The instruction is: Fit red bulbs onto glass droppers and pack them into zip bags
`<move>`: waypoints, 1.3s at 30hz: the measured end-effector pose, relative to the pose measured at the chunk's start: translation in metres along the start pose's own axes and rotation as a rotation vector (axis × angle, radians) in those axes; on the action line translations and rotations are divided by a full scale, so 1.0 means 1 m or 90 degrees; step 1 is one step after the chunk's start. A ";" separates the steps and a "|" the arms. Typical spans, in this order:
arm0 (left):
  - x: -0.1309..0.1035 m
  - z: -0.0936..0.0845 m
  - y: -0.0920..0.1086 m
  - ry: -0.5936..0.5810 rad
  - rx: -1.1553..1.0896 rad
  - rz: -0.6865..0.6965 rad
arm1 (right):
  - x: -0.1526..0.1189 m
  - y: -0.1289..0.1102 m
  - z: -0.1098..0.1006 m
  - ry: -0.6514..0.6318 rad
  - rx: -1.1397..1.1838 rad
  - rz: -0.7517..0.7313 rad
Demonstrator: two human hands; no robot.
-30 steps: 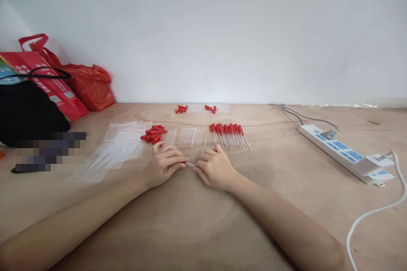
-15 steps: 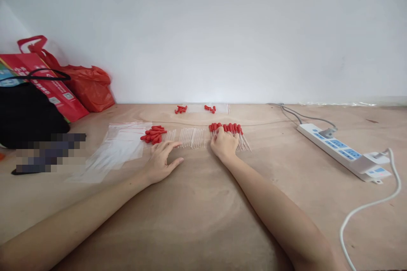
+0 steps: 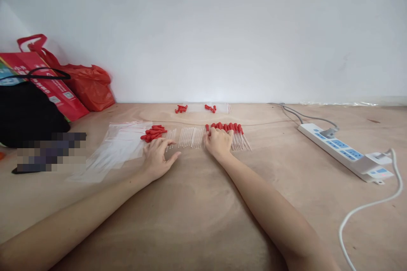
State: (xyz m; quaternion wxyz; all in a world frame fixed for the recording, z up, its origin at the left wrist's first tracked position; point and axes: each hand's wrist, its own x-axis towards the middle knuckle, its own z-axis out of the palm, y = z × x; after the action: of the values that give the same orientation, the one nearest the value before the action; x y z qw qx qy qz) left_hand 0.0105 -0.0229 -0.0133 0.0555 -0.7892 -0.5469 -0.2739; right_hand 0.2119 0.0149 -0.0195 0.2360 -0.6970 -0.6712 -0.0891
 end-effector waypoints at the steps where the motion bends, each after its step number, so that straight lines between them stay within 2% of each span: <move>1: 0.002 0.000 -0.002 0.016 0.019 -0.027 | -0.001 -0.002 0.000 -0.012 0.000 -0.013; 7: 0.016 -0.001 -0.025 0.097 0.106 -0.154 | 0.002 -0.016 -0.002 -0.095 -0.048 0.019; 11: 0.022 -0.003 -0.040 0.124 0.166 -0.167 | 0.008 -0.023 -0.004 -0.152 -0.085 0.030; 15: 0.023 -0.006 -0.044 0.128 0.175 -0.172 | 0.012 -0.029 -0.003 -0.207 -0.113 0.025; 18: 0.021 -0.009 -0.043 0.121 0.182 -0.155 | 0.009 -0.028 -0.004 -0.177 -0.127 0.015; 21: 0.017 -0.011 -0.042 0.098 0.203 -0.135 | 0.000 -0.022 -0.006 -0.093 -0.111 -0.012; 25: 0.013 -0.010 -0.044 0.098 0.215 -0.101 | -0.020 -0.008 -0.012 -0.031 -0.049 -0.127; 31: 0.013 -0.009 -0.046 0.137 0.214 -0.065 | -0.051 0.013 -0.023 -0.056 0.089 -0.293; 36: 0.009 -0.014 -0.040 0.186 0.179 -0.037 | -0.060 0.025 -0.031 -0.102 0.151 -0.315; 39: 0.003 -0.018 -0.027 0.188 0.098 0.055 | -0.060 0.027 -0.032 -0.117 0.174 -0.311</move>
State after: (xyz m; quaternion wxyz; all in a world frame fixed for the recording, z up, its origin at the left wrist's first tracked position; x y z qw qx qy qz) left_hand -0.0193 -0.0167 -0.0027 0.2072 -0.7563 -0.5178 -0.3418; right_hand 0.2400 -0.0531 -0.0235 0.2375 -0.4818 -0.8434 0.0116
